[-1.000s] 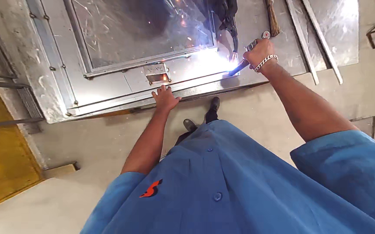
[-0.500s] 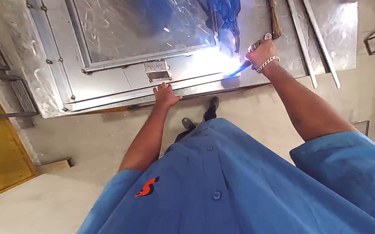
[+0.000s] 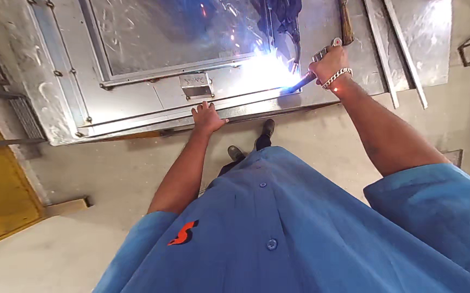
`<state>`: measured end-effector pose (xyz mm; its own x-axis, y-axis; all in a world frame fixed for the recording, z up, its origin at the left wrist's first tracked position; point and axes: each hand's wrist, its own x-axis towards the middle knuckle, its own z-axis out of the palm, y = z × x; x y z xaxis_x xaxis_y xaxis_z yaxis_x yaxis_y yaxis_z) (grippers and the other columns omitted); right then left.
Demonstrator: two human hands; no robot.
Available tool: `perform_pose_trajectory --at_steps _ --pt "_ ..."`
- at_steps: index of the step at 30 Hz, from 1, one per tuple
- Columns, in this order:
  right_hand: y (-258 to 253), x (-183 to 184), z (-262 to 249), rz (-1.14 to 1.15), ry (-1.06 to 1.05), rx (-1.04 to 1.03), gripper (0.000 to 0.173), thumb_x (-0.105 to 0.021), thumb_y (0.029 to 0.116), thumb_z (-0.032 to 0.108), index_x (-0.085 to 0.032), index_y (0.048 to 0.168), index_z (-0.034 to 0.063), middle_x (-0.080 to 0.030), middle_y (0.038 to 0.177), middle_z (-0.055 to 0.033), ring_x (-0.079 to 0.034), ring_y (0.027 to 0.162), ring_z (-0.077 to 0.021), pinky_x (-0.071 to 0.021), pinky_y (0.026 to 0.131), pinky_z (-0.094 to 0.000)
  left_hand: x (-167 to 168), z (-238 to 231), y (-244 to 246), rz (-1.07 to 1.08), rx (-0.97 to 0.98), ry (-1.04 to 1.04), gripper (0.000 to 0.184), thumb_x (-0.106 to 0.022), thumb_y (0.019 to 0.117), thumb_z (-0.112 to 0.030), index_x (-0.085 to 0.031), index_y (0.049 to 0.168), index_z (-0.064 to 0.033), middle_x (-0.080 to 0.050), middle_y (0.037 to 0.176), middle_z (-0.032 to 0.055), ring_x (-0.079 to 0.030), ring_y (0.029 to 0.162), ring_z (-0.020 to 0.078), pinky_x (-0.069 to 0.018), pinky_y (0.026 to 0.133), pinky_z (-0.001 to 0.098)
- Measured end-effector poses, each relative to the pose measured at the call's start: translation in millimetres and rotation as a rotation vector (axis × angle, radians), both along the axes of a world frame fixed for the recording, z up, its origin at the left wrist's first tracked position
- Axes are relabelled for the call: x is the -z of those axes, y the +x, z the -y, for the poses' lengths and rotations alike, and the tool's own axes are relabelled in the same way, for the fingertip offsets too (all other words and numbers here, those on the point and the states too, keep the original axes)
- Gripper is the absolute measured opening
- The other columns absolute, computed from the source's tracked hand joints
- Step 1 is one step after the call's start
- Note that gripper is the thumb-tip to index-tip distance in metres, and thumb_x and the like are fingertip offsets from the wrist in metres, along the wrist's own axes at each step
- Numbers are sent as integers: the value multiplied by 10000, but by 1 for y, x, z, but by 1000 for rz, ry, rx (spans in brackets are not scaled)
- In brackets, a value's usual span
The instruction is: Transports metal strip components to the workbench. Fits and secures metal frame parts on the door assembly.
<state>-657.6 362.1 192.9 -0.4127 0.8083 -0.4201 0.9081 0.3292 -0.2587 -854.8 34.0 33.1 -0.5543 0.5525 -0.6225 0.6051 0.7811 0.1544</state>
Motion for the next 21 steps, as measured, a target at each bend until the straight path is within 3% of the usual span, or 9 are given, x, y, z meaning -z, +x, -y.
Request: perform_pose_trajectory --at_steps 9,14,21 --pt "4 9 -9 -17 3 33 479 -751 818 344 -674 1178 37 -701 1094 -189 -722 886 -320 -585 779 -567 -2 0 -4 24 -1 -2 923 -743 844 -627 -506 1461 16 -411 1523 307 -401 1408 495 -289 1110 742" --pt "11 9 -10 -42 -4 39 415 -732 810 347 -678 1095 50 -704 1008 -164 -716 795 -295 -587 709 -546 -4 -2 -7 52 10 -19 919 -725 860 -636 -504 1464 19 -387 1541 315 -370 1431 503 -288 1106 748" --pt "15 11 -11 -74 -11 61 398 -739 801 325 -681 1090 58 -703 981 -152 -707 749 -272 -587 678 -519 -1 -2 -10 57 12 -32 919 -715 856 -654 -510 1466 3 -385 1548 300 -363 1438 499 -276 1128 739"
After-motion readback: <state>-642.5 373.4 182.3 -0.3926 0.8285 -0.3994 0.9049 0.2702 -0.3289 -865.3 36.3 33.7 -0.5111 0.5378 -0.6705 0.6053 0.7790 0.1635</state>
